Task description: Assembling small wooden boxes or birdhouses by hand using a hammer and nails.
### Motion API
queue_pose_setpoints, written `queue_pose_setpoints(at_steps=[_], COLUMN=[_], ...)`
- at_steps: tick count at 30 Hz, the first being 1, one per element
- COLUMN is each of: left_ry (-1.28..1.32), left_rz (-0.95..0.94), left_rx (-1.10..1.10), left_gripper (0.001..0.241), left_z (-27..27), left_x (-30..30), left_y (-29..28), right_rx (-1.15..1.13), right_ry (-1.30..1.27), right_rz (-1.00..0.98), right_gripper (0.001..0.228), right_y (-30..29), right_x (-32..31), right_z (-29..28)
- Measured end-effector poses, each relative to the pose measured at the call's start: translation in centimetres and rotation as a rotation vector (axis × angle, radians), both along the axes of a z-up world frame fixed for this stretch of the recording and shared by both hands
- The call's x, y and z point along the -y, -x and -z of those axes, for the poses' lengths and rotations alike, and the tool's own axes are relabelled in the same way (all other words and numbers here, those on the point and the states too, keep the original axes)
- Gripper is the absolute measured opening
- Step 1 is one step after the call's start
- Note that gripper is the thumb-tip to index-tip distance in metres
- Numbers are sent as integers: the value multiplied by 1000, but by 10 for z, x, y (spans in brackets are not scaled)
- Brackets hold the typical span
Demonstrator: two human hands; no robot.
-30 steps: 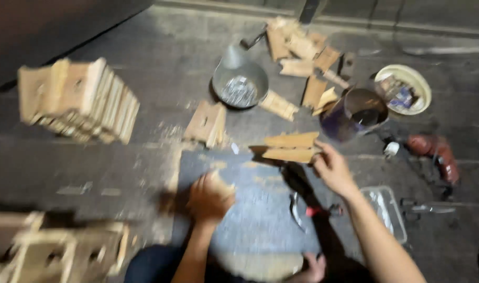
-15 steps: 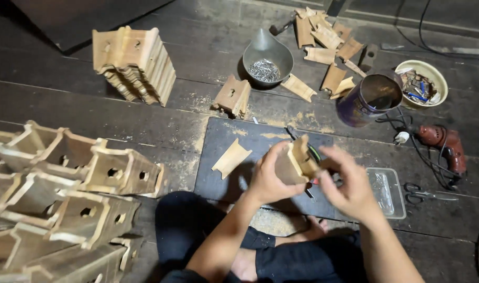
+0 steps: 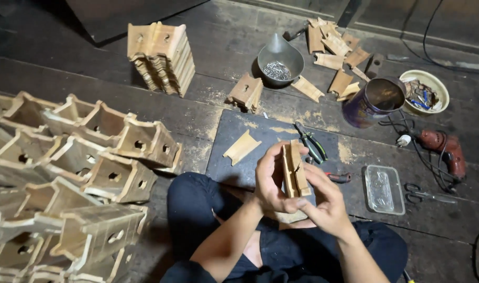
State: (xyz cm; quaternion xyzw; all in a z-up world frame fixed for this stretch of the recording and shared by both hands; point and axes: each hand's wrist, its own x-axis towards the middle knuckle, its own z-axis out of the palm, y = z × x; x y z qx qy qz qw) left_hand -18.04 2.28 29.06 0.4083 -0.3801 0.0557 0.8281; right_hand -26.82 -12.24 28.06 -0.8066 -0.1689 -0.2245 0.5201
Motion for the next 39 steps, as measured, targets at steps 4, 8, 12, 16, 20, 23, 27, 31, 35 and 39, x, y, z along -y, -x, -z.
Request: queue_pose_setpoints(at_steps=[4, 8, 12, 16, 20, 23, 27, 31, 35, 39], left_ry=[211, 331, 410, 542, 591, 676, 648, 494, 214, -62], left_rz=[177, 230, 246, 405, 447, 523, 477, 227, -9, -18], left_rx=[-3, -4, -93, -229, -325, -374, -403, -486, -639, -576], left_gripper=[95, 93, 97, 96, 88, 82, 78, 79, 77, 85], left_z=[4, -5, 2, 8, 4, 9, 24, 51, 65, 111], left_x=[1, -4, -2, -1, -5, -2, 3, 14, 20, 18], left_y=[10, 17, 21, 17, 16, 12, 6, -10, -24, -48], right_rx=[64, 78, 86, 42, -5, -64, -4, -69, -185, -325], right_ry=[-48, -32, 93, 56, 63, 83, 111, -92, -331, -511], right_rz=[-53, -44, 38, 83, 141, 186, 221, 204, 99, 104], right_gripper=[60, 64, 71, 71, 67, 66, 58, 59, 55, 54], right_y=[6, 18, 30, 38, 46, 47, 39, 25, 8, -15], right_x=[-9, -13, -22, -32, -38, -46, -41, -33, -19, 16], right_z=[-5, 3, -4, -5, -9, -23, -7, 21, 53, 129])
